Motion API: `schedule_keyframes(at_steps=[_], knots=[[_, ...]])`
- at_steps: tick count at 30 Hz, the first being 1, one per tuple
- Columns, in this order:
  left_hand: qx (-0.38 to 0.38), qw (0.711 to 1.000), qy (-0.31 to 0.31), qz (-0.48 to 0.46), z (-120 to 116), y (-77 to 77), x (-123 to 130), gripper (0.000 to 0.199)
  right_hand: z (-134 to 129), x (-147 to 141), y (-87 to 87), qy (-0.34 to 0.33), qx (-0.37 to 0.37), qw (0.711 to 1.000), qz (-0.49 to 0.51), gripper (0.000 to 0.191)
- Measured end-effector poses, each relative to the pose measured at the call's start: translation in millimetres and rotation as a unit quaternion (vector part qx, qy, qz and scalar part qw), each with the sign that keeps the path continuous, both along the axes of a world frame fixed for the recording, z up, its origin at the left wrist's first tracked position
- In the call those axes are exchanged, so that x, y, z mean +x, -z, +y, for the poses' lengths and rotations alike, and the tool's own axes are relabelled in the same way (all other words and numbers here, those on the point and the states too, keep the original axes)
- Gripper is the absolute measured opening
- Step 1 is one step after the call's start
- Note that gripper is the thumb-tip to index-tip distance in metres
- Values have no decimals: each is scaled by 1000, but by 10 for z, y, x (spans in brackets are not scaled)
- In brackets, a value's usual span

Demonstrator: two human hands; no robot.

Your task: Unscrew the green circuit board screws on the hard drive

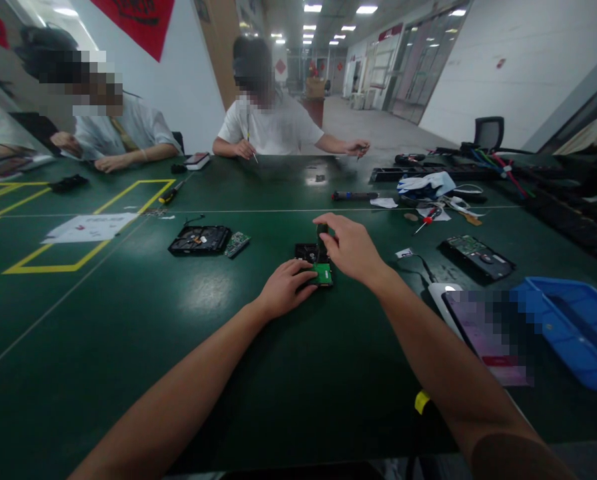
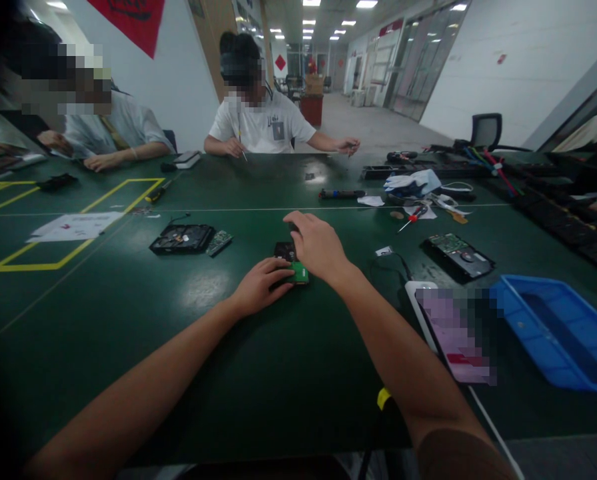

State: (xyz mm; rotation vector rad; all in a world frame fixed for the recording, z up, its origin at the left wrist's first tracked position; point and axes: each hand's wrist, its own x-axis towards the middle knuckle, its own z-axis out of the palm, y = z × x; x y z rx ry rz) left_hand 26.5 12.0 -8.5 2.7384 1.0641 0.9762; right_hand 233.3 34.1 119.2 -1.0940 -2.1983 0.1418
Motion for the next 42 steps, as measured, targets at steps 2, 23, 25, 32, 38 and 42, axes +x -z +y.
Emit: schedule_keyframes(at_steps=[2, 23, 25, 32, 38, 42], knots=[[-3, 1000, 2, 0, 2, -2, -1, 30, -3, -3, 4, 7, -6, 1000, -3, 25], [1, 1000, 1, -2, -2, -11, -4, 30, -3, 3, -26, 58, 13, 998, 3, 12], [0, 1000, 1, -3, -2, -13, -3, 30, -2, -1, -34, 19, 3, 1000, 12, 16], [-8, 1000, 0, -7, -1, -12, 4, 30, -12, -21, 7, 21, 3, 999, 34, 19], [-7, 1000, -3, -3, 5, 7, -2, 31, 23, -19, 39, 3, 0, 999, 51, 19], [-6, 1000, 0, -2, 5, 8, -4, 31, 15, -35, 52, 3, -10, 999, 53, 26]])
